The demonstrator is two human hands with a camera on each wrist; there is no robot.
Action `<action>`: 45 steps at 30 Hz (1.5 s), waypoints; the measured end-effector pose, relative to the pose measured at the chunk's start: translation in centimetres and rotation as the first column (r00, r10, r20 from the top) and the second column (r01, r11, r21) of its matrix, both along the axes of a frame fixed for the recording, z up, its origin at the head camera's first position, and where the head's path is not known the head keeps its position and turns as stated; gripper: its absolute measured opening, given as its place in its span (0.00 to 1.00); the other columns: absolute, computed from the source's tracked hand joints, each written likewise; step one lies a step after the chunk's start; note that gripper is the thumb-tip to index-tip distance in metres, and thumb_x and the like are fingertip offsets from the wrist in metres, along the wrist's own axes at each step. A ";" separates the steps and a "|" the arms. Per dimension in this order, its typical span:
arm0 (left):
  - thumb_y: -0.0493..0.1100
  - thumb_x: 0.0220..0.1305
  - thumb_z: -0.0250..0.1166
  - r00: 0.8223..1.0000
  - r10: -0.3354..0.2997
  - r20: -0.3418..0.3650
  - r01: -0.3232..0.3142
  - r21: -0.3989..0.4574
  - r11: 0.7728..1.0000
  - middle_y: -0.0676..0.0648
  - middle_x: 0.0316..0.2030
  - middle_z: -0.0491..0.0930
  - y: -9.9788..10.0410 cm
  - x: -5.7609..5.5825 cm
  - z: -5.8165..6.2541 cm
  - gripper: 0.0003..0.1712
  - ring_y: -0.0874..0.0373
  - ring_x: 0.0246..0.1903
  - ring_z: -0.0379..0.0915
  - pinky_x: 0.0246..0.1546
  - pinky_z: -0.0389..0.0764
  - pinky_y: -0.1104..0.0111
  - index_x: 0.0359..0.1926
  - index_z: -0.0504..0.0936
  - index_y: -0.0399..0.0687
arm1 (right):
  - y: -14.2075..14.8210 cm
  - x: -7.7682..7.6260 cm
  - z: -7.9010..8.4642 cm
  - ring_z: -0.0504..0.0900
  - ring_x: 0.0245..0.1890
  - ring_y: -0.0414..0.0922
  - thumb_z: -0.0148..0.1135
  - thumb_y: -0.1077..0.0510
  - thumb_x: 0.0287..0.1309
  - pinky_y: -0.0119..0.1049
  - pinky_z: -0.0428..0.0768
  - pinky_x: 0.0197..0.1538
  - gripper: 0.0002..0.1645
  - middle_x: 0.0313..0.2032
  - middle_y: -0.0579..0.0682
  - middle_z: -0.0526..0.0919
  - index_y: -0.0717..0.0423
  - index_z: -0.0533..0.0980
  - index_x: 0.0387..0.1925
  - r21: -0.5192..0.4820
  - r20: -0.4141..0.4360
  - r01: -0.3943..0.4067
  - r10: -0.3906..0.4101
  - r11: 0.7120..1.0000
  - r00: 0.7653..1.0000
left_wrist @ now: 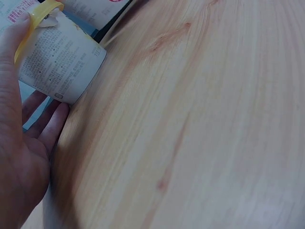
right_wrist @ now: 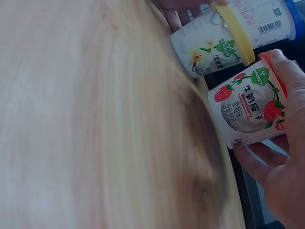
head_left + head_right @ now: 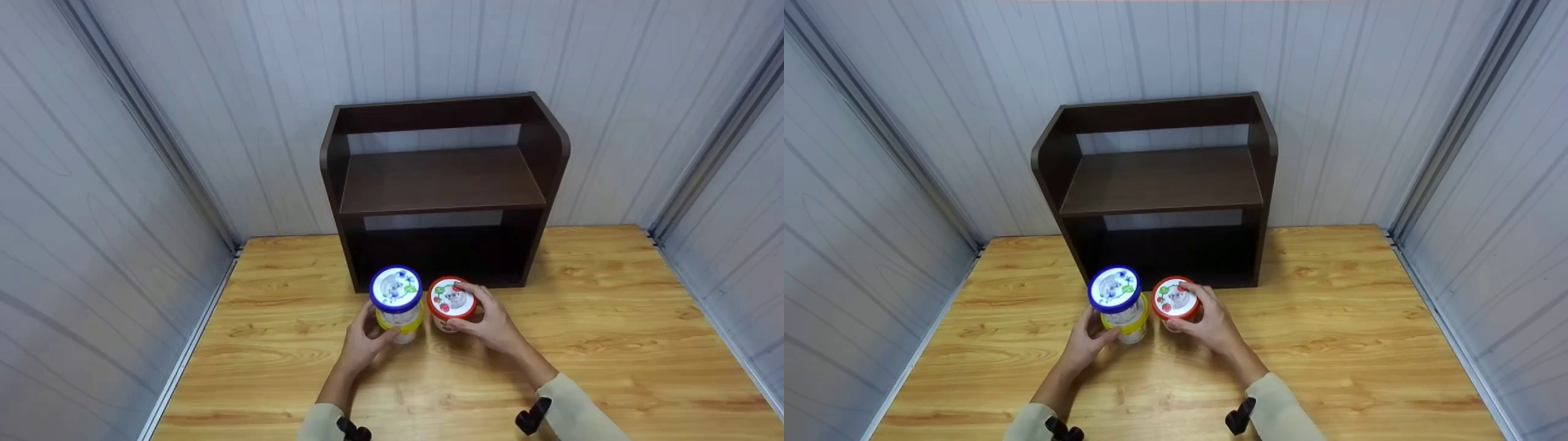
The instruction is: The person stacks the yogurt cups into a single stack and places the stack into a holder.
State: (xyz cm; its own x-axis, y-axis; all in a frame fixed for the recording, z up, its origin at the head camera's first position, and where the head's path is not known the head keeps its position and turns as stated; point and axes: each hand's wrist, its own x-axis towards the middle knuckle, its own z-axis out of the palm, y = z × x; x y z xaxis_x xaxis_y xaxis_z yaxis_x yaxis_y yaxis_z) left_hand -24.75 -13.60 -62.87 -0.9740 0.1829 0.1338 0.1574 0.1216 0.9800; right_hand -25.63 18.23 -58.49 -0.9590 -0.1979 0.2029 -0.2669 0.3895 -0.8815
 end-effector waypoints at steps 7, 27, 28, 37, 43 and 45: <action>0.41 0.73 0.78 1.000 -0.003 -0.009 0.003 -0.007 1.000 0.27 0.74 0.76 0.0 0.1 0.0 0.52 0.31 0.75 0.76 0.76 0.84 0.50 0.87 0.59 0.34 | 0.1 -0.2 1.0 0.78 0.74 0.66 0.87 0.54 0.62 0.64 0.78 0.78 0.46 0.76 0.65 0.77 0.50 0.76 0.78 0.010 0.008 0.016 -0.016 1.000 1.000; 0.40 0.72 0.79 1.000 0.003 0.009 -0.004 0.003 1.000 0.29 0.74 0.77 0.0 -0.2 -0.1 0.52 0.36 0.73 0.78 0.76 0.85 0.55 0.87 0.60 0.36 | -0.1 -1.8 4.9 0.83 0.62 0.50 0.89 0.57 0.58 0.26 0.84 0.62 0.46 0.66 0.59 0.82 0.50 0.78 0.76 -0.012 -0.087 0.029 -0.030 1.000 0.996; 0.40 0.72 0.78 1.000 0.000 0.003 0.000 0.002 1.000 0.29 0.74 0.77 -0.1 -0.2 -0.1 0.52 0.36 0.73 0.78 0.75 0.85 0.56 0.87 0.60 0.36 | -0.1 -1.9 5.1 0.83 0.62 0.49 0.89 0.57 0.58 0.26 0.83 0.63 0.46 0.65 0.58 0.83 0.50 0.79 0.76 -0.010 -0.099 0.028 -0.029 1.000 0.995; 0.39 0.73 0.78 1.000 -0.004 0.008 0.004 0.013 1.000 0.29 0.75 0.77 -0.1 -0.3 -0.2 0.52 0.35 0.74 0.78 0.76 0.83 0.63 0.87 0.59 0.36 | -0.7 -2.5 7.3 0.82 0.65 0.53 0.89 0.56 0.57 0.26 0.85 0.62 0.47 0.65 0.58 0.83 0.50 0.78 0.76 0.004 -0.150 0.007 -0.006 1.000 0.989; 0.39 0.73 0.78 1.000 0.004 0.010 -0.005 0.003 1.000 0.29 0.73 0.77 -0.1 -0.2 -0.2 0.52 0.34 0.73 0.78 0.76 0.84 0.59 0.87 0.59 0.35 | -0.9 -2.7 8.3 0.83 0.64 0.53 0.89 0.57 0.58 0.22 0.86 0.58 0.47 0.65 0.59 0.83 0.50 0.78 0.76 0.006 -0.168 -0.001 0.002 1.000 0.986; 0.39 0.73 0.78 1.000 0.009 0.007 -0.009 0.001 1.000 0.28 0.73 0.78 -0.1 -0.2 -0.2 0.51 0.34 0.73 0.79 0.76 0.85 0.59 0.87 0.60 0.35 | -1.0 -2.8 8.7 0.83 0.64 0.54 0.89 0.57 0.58 0.21 0.86 0.58 0.46 0.65 0.60 0.83 0.51 0.78 0.76 0.003 -0.173 -0.006 0.007 1.000 0.985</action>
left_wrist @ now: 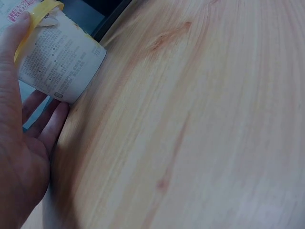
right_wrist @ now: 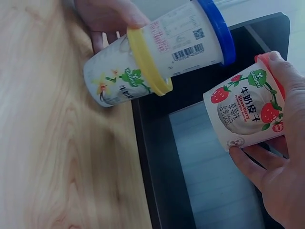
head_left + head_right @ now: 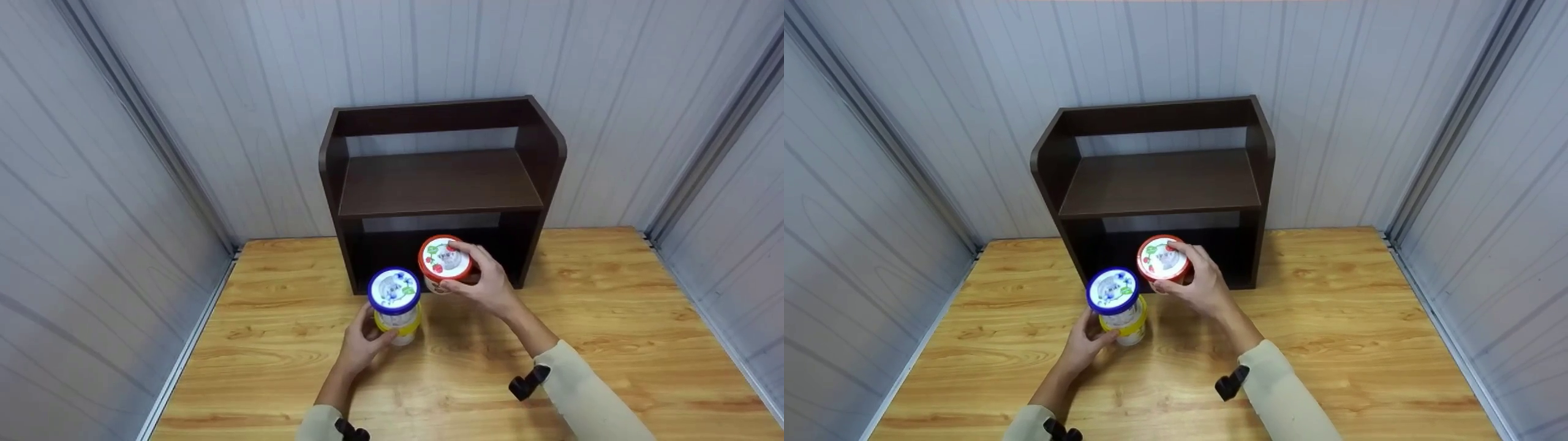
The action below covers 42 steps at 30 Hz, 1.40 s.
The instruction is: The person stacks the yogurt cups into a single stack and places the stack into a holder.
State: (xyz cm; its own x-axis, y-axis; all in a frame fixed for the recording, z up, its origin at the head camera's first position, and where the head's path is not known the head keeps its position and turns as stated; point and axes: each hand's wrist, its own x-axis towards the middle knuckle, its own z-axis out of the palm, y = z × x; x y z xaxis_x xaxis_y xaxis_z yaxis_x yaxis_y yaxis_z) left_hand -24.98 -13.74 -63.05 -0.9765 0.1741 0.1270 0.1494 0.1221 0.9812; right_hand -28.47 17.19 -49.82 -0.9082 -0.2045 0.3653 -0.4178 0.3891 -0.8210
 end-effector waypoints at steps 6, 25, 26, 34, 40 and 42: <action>0.40 0.72 0.79 1.000 0.006 -0.003 -0.006 -0.006 1.000 0.30 0.72 0.79 0.0 -0.1 0.0 0.50 0.36 0.72 0.80 0.75 0.85 0.57 0.86 0.62 0.38 | -0.4 -0.3 1.0 0.83 0.65 0.55 0.88 0.57 0.59 0.22 0.86 0.58 0.46 0.66 0.61 0.82 0.51 0.77 0.77 -0.011 0.000 -0.010 0.010 1.000 1.000; 0.40 0.72 0.78 1.000 0.001 0.011 -0.002 0.009 1.000 0.27 0.74 0.75 -0.1 -0.1 0.0 0.52 0.33 0.75 0.76 0.78 0.83 0.53 0.87 0.60 0.35 | -2.2 -0.5 3.9 0.83 0.64 0.52 0.86 0.55 0.62 0.24 0.88 0.57 0.47 0.67 0.58 0.81 0.49 0.75 0.79 -0.011 -0.026 -0.037 0.037 0.999 0.999; 0.40 0.72 0.78 1.000 0.002 0.011 -0.003 0.009 1.000 0.27 0.74 0.75 -0.1 -0.1 0.0 0.52 0.32 0.75 0.76 0.78 0.83 0.53 0.87 0.60 0.36 | -2.3 -0.5 4.1 0.83 0.64 0.52 0.86 0.55 0.62 0.24 0.88 0.57 0.47 0.67 0.59 0.81 0.49 0.75 0.79 -0.012 -0.032 -0.040 0.040 0.999 0.999; 0.38 0.71 0.78 1.000 0.000 0.004 0.000 0.029 1.000 0.27 0.73 0.76 0.0 -0.1 0.0 0.51 0.33 0.74 0.76 0.77 0.84 0.56 0.86 0.61 0.35 | -3.3 -0.5 5.2 0.84 0.64 0.52 0.86 0.56 0.62 0.27 0.90 0.57 0.47 0.66 0.59 0.81 0.50 0.75 0.80 -0.033 -0.057 -0.081 0.079 0.996 0.995; 0.39 0.72 0.78 1.000 0.004 0.007 -0.004 0.009 1.000 0.28 0.74 0.76 0.0 -0.1 0.1 0.51 0.34 0.74 0.77 0.78 0.83 0.51 0.87 0.61 0.37 | -4.0 -0.3 5.6 0.84 0.64 0.51 0.86 0.56 0.62 0.31 0.92 0.57 0.48 0.67 0.59 0.80 0.51 0.74 0.80 -0.037 -0.073 -0.109 0.106 0.993 0.992; 0.39 0.72 0.78 1.000 -0.001 0.009 0.001 0.008 1.000 0.28 0.75 0.75 0.0 -0.2 0.2 0.51 0.34 0.74 0.77 0.78 0.83 0.51 0.87 0.61 0.37 | -4.2 -0.2 5.7 0.84 0.64 0.50 0.86 0.56 0.62 0.30 0.92 0.57 0.48 0.66 0.59 0.80 0.51 0.75 0.80 -0.039 -0.071 -0.116 0.113 0.992 0.991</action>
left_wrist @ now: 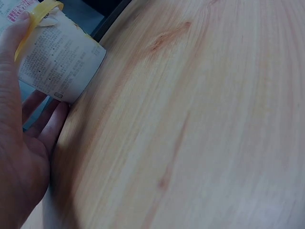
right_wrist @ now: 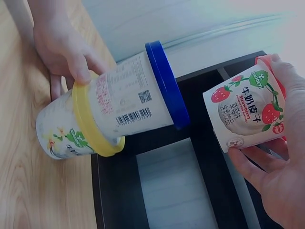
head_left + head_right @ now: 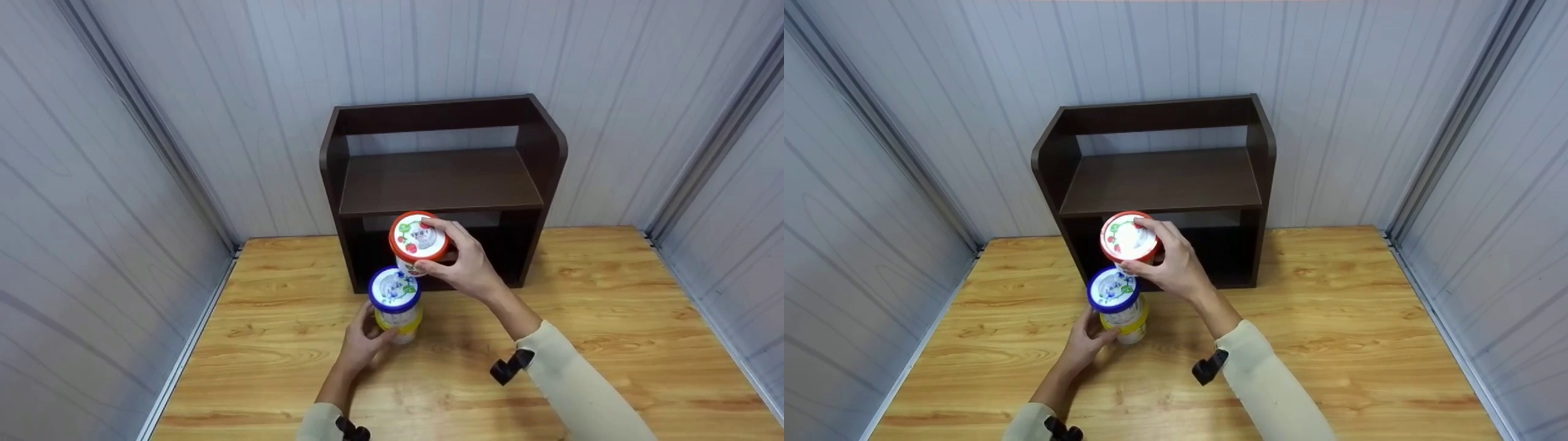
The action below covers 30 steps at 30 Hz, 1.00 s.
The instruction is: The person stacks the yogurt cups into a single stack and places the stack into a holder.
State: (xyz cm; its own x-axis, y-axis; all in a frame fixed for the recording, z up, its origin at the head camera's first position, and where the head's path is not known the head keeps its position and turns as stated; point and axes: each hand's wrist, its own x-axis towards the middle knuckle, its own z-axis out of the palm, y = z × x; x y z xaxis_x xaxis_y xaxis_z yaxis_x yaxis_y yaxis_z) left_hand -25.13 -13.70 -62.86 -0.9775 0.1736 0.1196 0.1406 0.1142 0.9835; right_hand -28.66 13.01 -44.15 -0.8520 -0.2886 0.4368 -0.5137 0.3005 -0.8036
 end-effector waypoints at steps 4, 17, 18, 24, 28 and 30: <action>0.38 0.73 0.77 1.000 -0.013 -0.006 0.013 0.005 1.000 0.29 0.75 0.76 0.1 0.0 0.1 0.50 0.36 0.74 0.77 0.78 0.82 0.56 0.87 0.61 0.38 | -0.4 0.2 0.1 0.84 0.63 0.51 0.86 0.55 0.63 0.29 0.92 0.57 0.47 0.65 0.59 0.80 0.50 0.75 0.79 0.010 0.005 -0.016 0.016 1.000 1.000; 0.40 0.73 0.78 1.000 0.002 -0.006 -0.003 -0.022 1.000 0.30 0.75 0.77 0.1 -0.3 0.0 0.51 0.37 0.73 0.78 0.77 0.83 0.58 0.87 0.62 0.40 | -1.6 0.6 -0.4 0.85 0.62 0.50 0.86 0.53 0.64 0.36 0.93 0.59 0.45 0.65 0.58 0.81 0.51 0.76 0.79 0.023 0.013 -0.060 0.059 0.998 0.998; 0.40 0.73 0.78 1.000 0.002 -0.007 -0.002 -0.023 1.000 0.30 0.75 0.77 0.1 -0.3 0.0 0.50 0.37 0.73 0.78 0.77 0.83 0.57 0.87 0.62 0.40 | -1.7 0.6 -0.5 0.85 0.62 0.50 0.86 0.53 0.64 0.37 0.93 0.59 0.45 0.65 0.58 0.81 0.51 0.76 0.79 0.022 0.016 -0.063 0.063 0.998 0.998; 0.40 0.73 0.77 1.000 -0.003 -0.004 0.003 -0.017 1.000 0.30 0.76 0.76 0.2 -0.2 0.0 0.50 0.35 0.75 0.77 0.79 0.82 0.52 0.87 0.61 0.40 | -2.1 0.9 -0.8 0.85 0.63 0.51 0.85 0.50 0.65 0.38 0.93 0.60 0.45 0.66 0.58 0.81 0.51 0.75 0.79 0.035 0.033 -0.073 0.072 0.997 0.997; 0.41 0.74 0.77 1.000 -0.001 -0.005 0.001 -0.020 1.000 0.31 0.77 0.75 0.2 -0.1 0.0 0.50 0.35 0.76 0.76 0.80 0.81 0.51 0.87 0.61 0.41 | -2.3 1.0 -1.0 0.85 0.63 0.51 0.84 0.50 0.66 0.41 0.93 0.59 0.44 0.67 0.58 0.81 0.50 0.75 0.79 0.039 0.030 -0.082 0.080 0.996 0.996; 0.42 0.75 0.77 1.000 -0.004 -0.016 0.004 -0.025 1.000 0.30 0.76 0.76 0.2 -0.1 0.0 0.49 0.34 0.75 0.77 0.78 0.82 0.52 0.87 0.61 0.40 | -2.3 1.0 -1.1 0.85 0.62 0.51 0.84 0.50 0.66 0.41 0.94 0.58 0.44 0.66 0.58 0.81 0.50 0.76 0.79 0.039 0.028 -0.087 0.086 0.995 0.996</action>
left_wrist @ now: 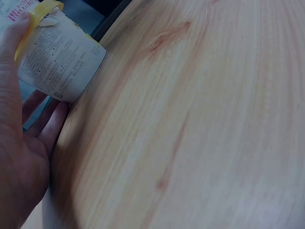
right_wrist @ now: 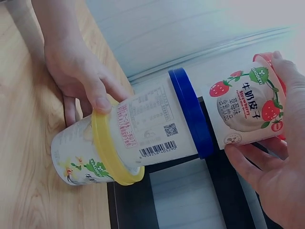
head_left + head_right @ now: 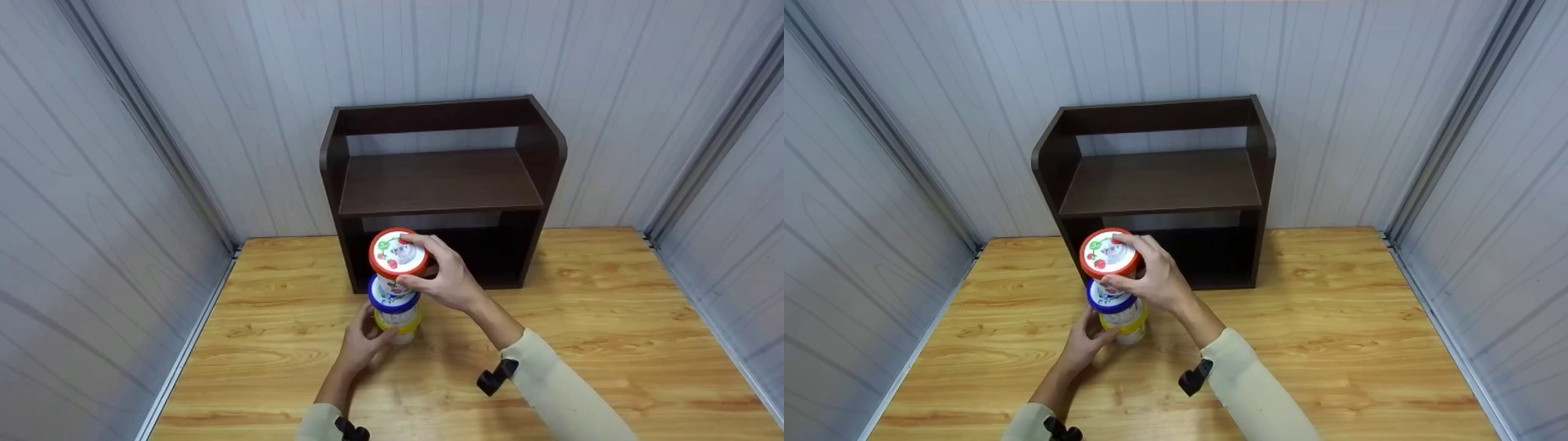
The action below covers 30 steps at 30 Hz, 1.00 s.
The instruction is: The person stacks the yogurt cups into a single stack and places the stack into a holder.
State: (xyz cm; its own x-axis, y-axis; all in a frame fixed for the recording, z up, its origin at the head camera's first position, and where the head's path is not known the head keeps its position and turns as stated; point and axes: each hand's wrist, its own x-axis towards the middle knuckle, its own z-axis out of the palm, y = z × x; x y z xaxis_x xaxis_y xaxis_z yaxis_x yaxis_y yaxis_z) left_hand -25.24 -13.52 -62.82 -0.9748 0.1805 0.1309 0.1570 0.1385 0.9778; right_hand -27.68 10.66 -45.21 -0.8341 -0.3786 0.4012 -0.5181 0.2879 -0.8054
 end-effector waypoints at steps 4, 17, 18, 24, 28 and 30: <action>0.41 0.74 0.77 1.000 0.000 -0.005 0.000 -0.001 1.000 0.30 0.74 0.78 0.0 0.0 0.0 0.49 0.35 0.74 0.78 0.75 0.85 0.59 0.86 0.62 0.38 | -0.2 -0.1 -0.1 0.85 0.62 0.51 0.84 0.50 0.66 0.39 0.94 0.57 0.43 0.66 0.59 0.81 0.49 0.76 0.79 -0.001 0.003 -0.013 0.013 1.000 1.000; 0.41 0.75 0.76 1.000 0.010 0.027 -0.009 -0.009 1.000 0.30 0.76 0.76 0.0 0.2 0.3 0.49 0.33 0.76 0.75 0.78 0.83 0.49 0.88 0.61 0.40 | -0.4 -0.2 -0.7 0.84 0.62 0.52 0.81 0.45 0.69 0.52 0.93 0.59 0.43 0.66 0.58 0.82 0.45 0.76 0.80 0.036 0.043 -0.031 0.030 0.999 0.999; 0.41 0.75 0.77 1.000 0.011 0.029 -0.011 -0.011 1.000 0.30 0.76 0.76 0.0 0.2 0.3 0.50 0.33 0.76 0.75 0.78 0.82 0.49 0.88 0.60 0.40 | -0.4 -0.1 -0.7 0.84 0.62 0.52 0.81 0.45 0.69 0.50 0.93 0.59 0.43 0.66 0.58 0.82 0.44 0.75 0.80 0.037 0.043 -0.031 0.029 0.999 0.999; 0.41 0.75 0.76 1.000 0.005 0.031 -0.005 -0.014 1.000 0.30 0.76 0.76 -0.1 0.1 0.3 0.50 0.34 0.75 0.76 0.78 0.83 0.49 0.88 0.59 0.41 | -0.5 -0.1 -0.8 0.84 0.61 0.51 0.81 0.44 0.69 0.49 0.93 0.59 0.44 0.66 0.57 0.82 0.43 0.74 0.81 0.037 0.048 -0.029 0.027 0.999 0.998; 0.42 0.75 0.77 0.999 0.007 0.034 -0.006 -0.007 1.000 0.31 0.76 0.76 -0.1 0.0 0.2 0.51 0.36 0.74 0.77 0.77 0.84 0.52 0.88 0.60 0.42 | -0.7 0.0 -0.8 0.83 0.62 0.51 0.81 0.44 0.69 0.56 0.92 0.60 0.44 0.67 0.57 0.81 0.43 0.74 0.81 0.024 0.052 -0.036 0.034 0.999 0.998; 0.41 0.75 0.77 1.000 0.007 0.027 -0.007 -0.005 1.000 0.30 0.75 0.76 -0.1 0.0 0.2 0.50 0.36 0.74 0.77 0.76 0.84 0.53 0.88 0.60 0.41 | -0.8 0.0 -0.8 0.83 0.62 0.51 0.81 0.44 0.69 0.59 0.92 0.60 0.44 0.67 0.57 0.82 0.43 0.74 0.81 0.018 0.052 -0.039 0.038 0.999 0.998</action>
